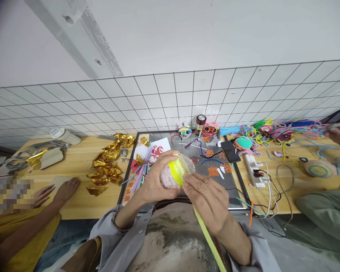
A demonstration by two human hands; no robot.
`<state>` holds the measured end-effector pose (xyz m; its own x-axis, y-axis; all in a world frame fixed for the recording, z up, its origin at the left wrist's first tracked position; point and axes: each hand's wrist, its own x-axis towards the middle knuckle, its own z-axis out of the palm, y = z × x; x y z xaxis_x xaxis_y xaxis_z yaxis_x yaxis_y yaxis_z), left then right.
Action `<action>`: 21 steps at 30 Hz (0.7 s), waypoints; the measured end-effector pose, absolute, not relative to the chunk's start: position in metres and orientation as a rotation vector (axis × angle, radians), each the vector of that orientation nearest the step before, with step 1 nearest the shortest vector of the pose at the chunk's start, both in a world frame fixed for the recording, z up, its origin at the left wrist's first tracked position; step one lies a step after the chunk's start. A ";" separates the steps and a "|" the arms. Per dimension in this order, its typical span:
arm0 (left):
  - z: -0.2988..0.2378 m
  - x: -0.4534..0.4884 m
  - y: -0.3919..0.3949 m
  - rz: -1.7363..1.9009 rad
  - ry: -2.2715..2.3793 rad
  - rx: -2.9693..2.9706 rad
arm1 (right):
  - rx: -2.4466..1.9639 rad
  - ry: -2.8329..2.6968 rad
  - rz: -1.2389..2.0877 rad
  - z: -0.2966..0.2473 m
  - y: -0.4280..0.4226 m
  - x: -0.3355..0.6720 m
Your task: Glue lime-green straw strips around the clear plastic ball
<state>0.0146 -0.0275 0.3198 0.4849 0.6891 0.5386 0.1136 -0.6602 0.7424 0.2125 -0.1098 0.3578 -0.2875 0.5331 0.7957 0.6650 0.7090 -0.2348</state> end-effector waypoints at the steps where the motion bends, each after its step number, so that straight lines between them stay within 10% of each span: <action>1: 0.320 0.014 -0.027 1.157 0.653 2.091 | -0.915 -1.965 -0.181 0.357 -0.110 0.213; 21: 0.321 0.015 -0.027 1.179 0.641 2.126 | -0.958 -1.921 -0.134 0.355 -0.110 0.211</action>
